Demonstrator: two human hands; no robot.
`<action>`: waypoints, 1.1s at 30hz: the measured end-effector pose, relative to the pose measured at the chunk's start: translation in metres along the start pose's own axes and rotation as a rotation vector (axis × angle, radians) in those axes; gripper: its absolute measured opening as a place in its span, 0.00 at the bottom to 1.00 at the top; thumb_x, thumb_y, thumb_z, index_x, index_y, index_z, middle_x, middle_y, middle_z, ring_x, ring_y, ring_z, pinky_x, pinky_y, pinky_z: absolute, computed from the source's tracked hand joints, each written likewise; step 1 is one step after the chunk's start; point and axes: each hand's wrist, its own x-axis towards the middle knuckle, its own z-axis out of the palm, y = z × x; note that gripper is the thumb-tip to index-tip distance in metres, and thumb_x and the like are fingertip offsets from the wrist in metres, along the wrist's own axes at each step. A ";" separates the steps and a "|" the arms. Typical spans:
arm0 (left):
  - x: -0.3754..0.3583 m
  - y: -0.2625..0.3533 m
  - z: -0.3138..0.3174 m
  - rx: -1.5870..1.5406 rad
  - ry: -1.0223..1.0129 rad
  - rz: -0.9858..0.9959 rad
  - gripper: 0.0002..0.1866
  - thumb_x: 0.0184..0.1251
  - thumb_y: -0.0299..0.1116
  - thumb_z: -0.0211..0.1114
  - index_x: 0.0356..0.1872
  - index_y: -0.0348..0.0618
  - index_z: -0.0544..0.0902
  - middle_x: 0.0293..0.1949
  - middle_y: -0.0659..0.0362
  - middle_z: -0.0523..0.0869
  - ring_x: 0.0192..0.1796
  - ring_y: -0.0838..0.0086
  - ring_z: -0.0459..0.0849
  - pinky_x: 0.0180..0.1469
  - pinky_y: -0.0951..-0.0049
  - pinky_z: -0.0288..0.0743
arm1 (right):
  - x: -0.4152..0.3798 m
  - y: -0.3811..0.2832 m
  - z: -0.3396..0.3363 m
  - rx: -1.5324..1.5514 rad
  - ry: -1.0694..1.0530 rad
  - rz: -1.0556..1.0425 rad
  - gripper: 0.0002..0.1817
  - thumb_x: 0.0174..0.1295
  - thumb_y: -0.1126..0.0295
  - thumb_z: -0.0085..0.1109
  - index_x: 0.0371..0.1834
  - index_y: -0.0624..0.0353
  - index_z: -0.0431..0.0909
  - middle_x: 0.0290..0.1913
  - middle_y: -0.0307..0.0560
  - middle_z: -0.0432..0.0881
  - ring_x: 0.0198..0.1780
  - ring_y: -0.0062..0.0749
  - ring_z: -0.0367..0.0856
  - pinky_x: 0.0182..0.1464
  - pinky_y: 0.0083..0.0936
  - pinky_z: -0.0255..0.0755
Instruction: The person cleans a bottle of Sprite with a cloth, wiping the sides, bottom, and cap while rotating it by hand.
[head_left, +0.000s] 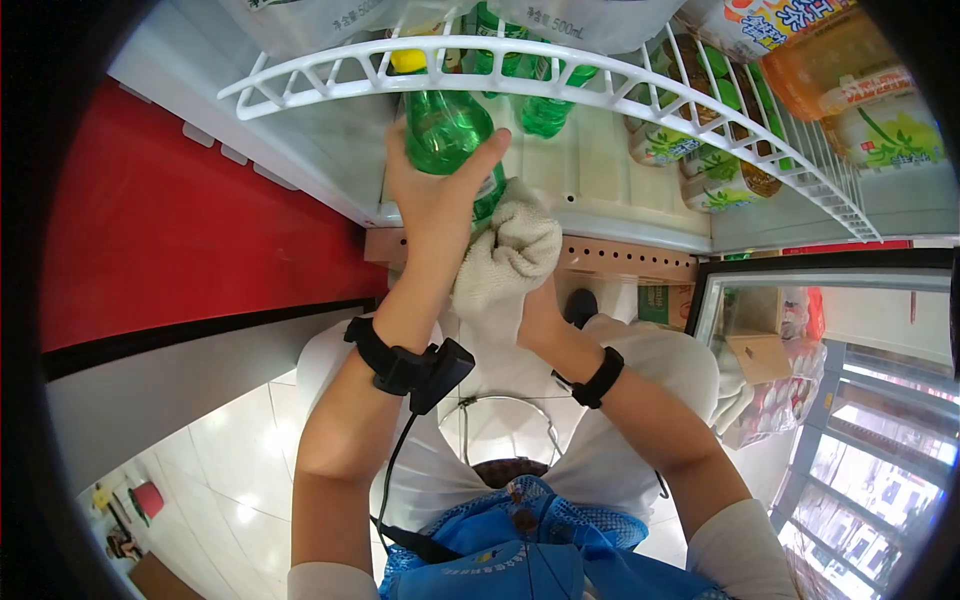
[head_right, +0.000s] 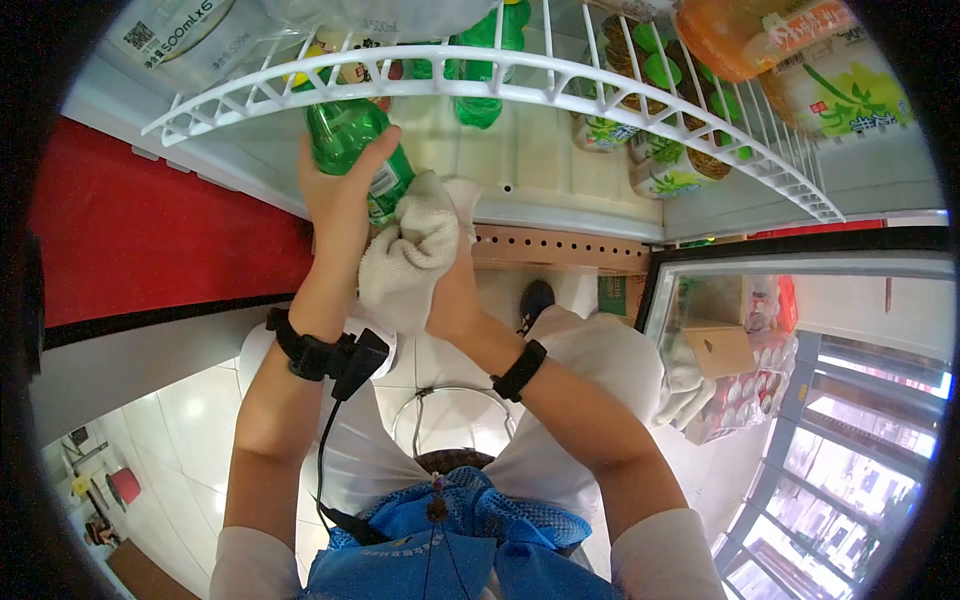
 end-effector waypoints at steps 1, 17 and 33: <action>-0.002 -0.002 0.001 0.002 -0.002 0.000 0.29 0.37 0.31 0.73 0.41 0.35 0.67 0.35 0.58 0.75 0.36 0.78 0.74 0.38 0.79 0.69 | 0.002 -0.001 -0.002 0.143 0.025 0.042 0.17 0.51 0.77 0.50 0.47 0.61 0.65 0.39 0.44 0.73 0.43 0.26 0.73 0.42 0.21 0.69; -0.023 0.014 0.011 -0.098 -0.512 -0.078 0.25 0.38 0.27 0.70 0.41 0.37 0.70 0.34 0.61 0.77 0.35 0.79 0.75 0.38 0.80 0.70 | 0.033 -0.044 -0.042 -0.184 -0.042 0.561 0.26 0.60 0.50 0.38 0.52 0.58 0.65 0.48 0.45 0.72 0.48 0.31 0.72 0.48 0.27 0.68; -0.025 0.004 0.011 0.187 -0.427 0.233 0.32 0.33 0.35 0.73 0.44 0.37 0.69 0.33 0.56 0.79 0.36 0.75 0.78 0.41 0.75 0.72 | -0.002 -0.042 -0.033 -0.150 0.115 0.362 0.27 0.61 0.49 0.37 0.54 0.60 0.63 0.51 0.45 0.70 0.50 0.29 0.70 0.50 0.26 0.66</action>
